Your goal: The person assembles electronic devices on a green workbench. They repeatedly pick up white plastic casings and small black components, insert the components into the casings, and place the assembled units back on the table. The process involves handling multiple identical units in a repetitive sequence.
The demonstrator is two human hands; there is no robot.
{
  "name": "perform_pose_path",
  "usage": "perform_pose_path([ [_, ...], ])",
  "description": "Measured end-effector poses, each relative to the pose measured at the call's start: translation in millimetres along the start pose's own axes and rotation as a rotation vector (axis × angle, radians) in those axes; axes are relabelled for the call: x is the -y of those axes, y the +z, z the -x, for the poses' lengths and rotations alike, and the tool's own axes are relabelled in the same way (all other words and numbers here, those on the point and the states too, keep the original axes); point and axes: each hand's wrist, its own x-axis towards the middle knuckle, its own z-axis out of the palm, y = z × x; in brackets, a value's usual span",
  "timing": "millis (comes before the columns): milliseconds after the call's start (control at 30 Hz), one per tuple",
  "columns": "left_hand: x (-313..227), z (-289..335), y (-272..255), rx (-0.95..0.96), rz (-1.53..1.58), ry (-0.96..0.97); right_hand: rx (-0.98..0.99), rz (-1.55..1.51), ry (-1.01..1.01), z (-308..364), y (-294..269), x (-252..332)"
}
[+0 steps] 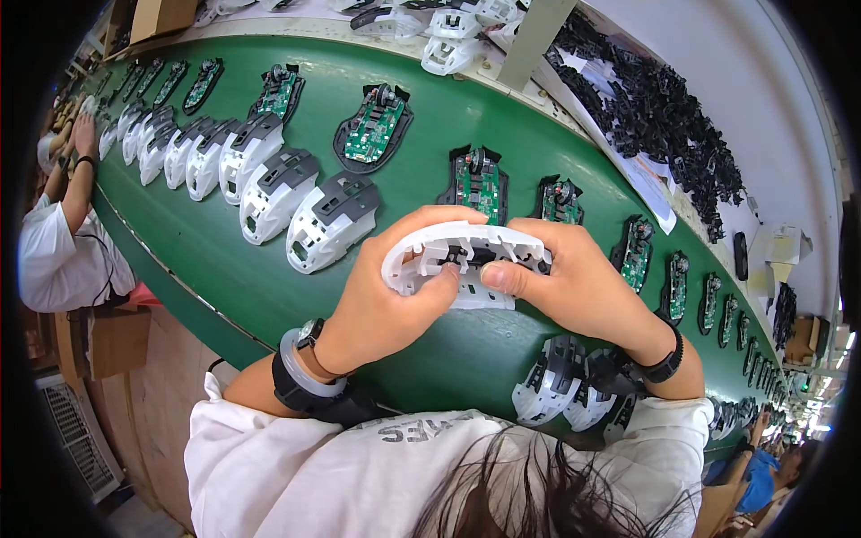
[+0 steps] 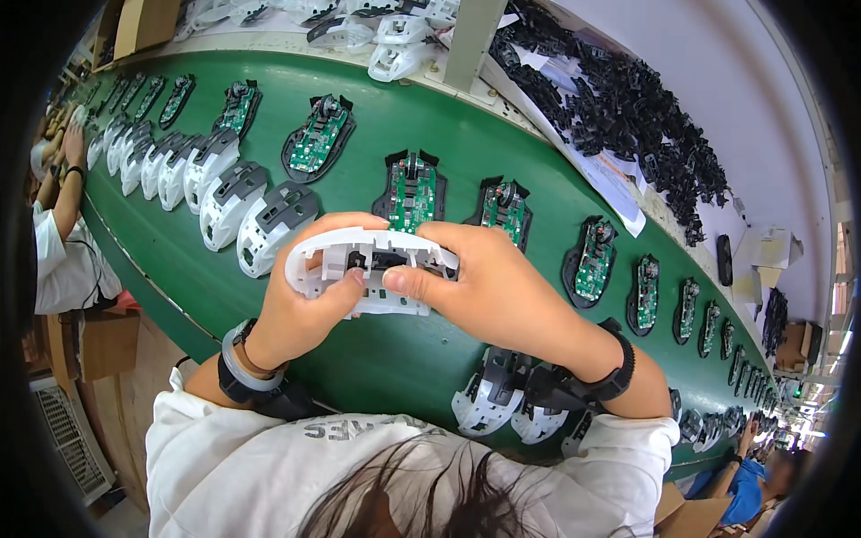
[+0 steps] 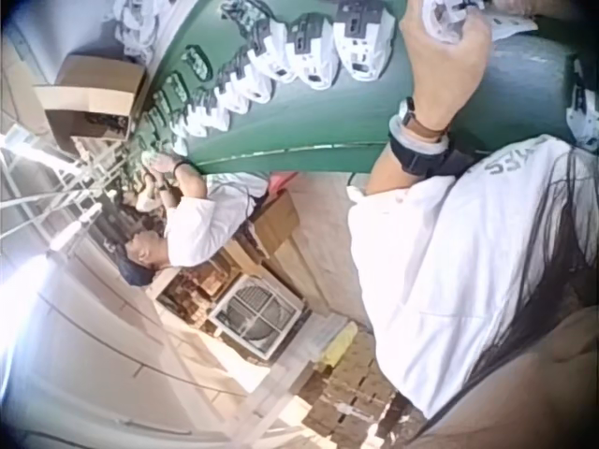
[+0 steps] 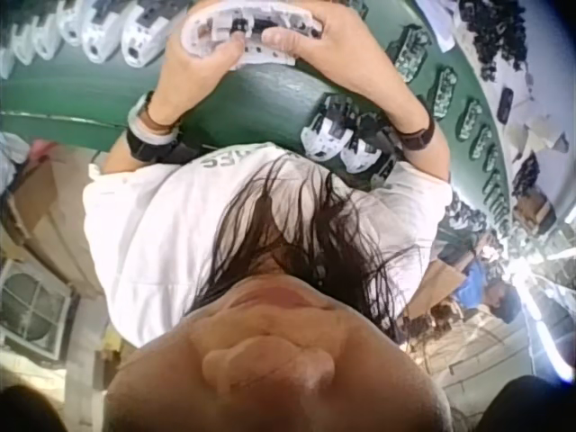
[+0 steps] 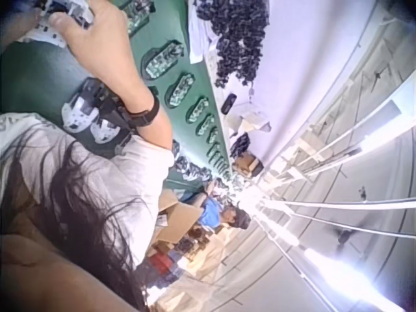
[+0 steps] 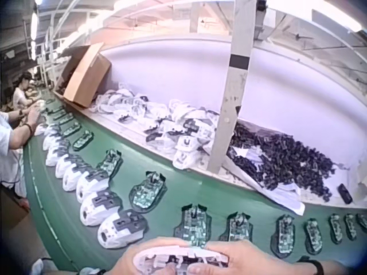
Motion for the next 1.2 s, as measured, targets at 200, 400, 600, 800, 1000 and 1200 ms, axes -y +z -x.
perform_pose_path([
  [200,1.3,1.5,-2.8,0.001,0.099,-0.039,-0.267,0.313,-0.750,-9.9,3.3,-8.3],
  [400,10.4,-5.0,-14.1,0.054,0.064,-0.088,-0.318,1.094,-1.071,-5.7,18.5,-14.9],
  [600,1.4,-5.0,-24.2,0.354,0.110,0.060,-0.239,0.850,-1.005,9.9,17.9,0.4],
  [800,11.9,6.2,-27.4,0.215,0.353,-0.267,-0.455,0.765,-0.804,8.4,-54.9,-4.4],
  [1000,20.4,-2.2,-20.4,0.321,0.862,-0.389,-0.558,1.037,-0.317,-54.4,-160.1,-121.7],
  [1200,7.4,-3.2,-22.3,0.481,0.610,-0.342,-0.627,0.901,-0.239,-53.5,-146.9,-115.8],
])
